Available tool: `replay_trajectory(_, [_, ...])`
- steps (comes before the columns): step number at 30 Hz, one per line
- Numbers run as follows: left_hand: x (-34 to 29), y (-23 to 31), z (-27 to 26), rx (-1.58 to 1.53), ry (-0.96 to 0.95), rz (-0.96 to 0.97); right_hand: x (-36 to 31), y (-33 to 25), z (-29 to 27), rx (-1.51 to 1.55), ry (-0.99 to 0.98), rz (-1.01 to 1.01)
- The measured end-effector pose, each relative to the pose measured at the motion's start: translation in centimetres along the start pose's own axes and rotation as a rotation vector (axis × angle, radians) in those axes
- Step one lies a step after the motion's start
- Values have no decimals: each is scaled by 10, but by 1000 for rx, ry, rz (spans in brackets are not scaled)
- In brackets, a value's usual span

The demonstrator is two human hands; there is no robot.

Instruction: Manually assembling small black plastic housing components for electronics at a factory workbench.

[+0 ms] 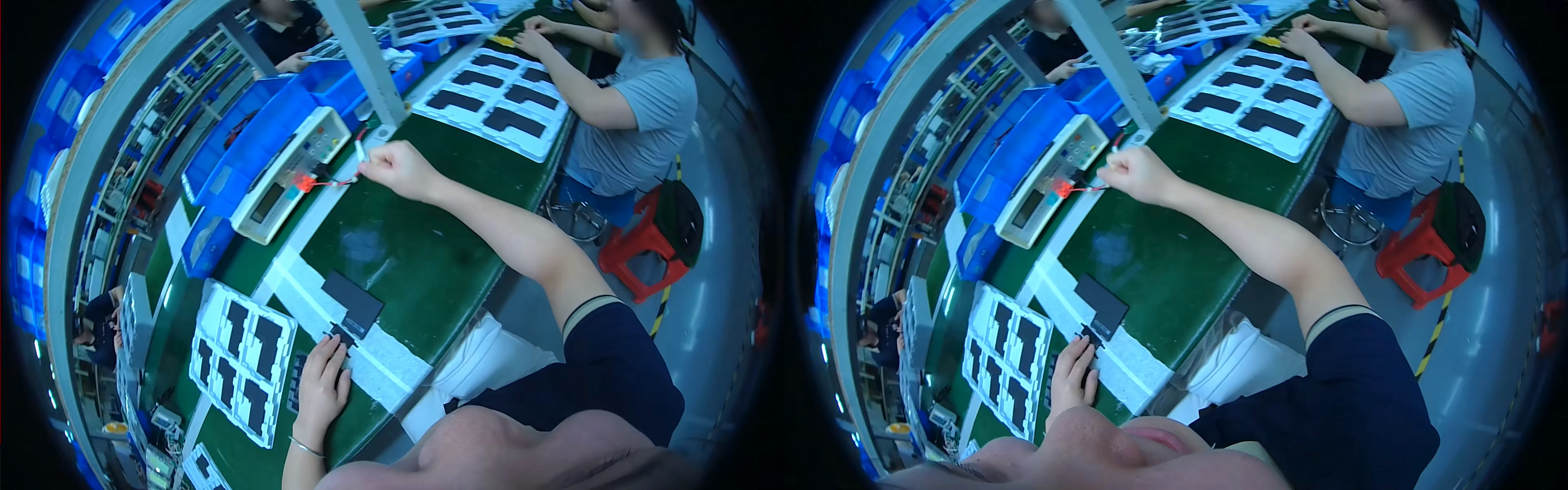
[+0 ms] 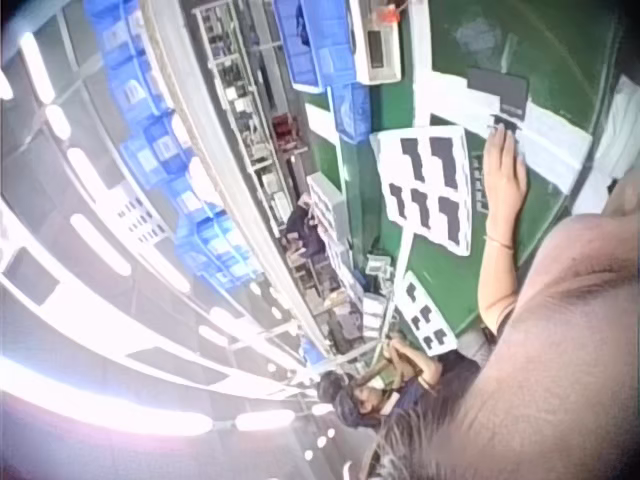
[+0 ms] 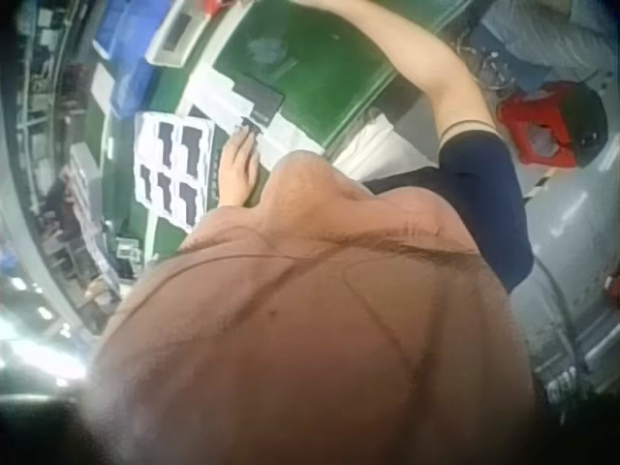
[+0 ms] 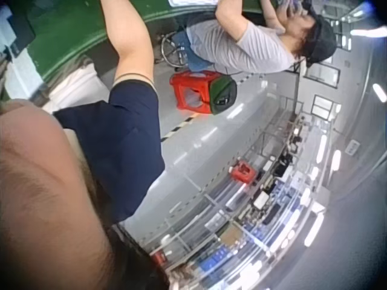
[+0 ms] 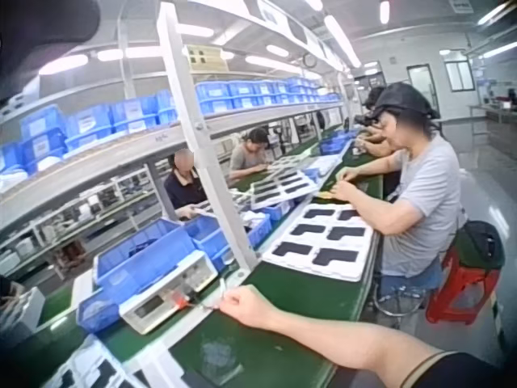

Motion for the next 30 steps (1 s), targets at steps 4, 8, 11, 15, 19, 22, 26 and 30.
replay_trajectory(4, [3, 0, 1, -27, -4, 10, 10, 16, -24, -26, 114, 22])
replay_trajectory(8, [1, -1, 2, -36, 10, -3, 12, 12, -25, -30, 127, 49])
replay_trajectory(11, [-3, -3, 5, -79, 6, -11, 4, 5, -17, -58, 118, 9])
replay_trajectory(15, [-5, -6, 8, -58, -41, 32, -6, -9, -2, -170, 33, -135])
replay_trajectory(19, [-3, -6, 9, -42, -24, 33, -5, -13, 2, -359, 3, -364])
replay_trajectory(22, [-5, -9, 10, -37, -28, 28, -10, -29, -3, -256, 9, -436])
replay_trajectory(26, [-2, -7, 11, -47, 33, -16, -27, -57, 5, -153, 45, -618])
replay_trajectory(30, [3, 4, -1, -63, -15, -13, -33, -52, 5, -293, -45, -751])
Point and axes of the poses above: each hand's wrist, its own x-axis towards the middle knuckle, its own z-axis out of the palm, y = z × x, the point moved 3 cm from there along x, towards the middle knuckle, and after that the axes turned 4 degrees about -y, right-handed, at the moved point
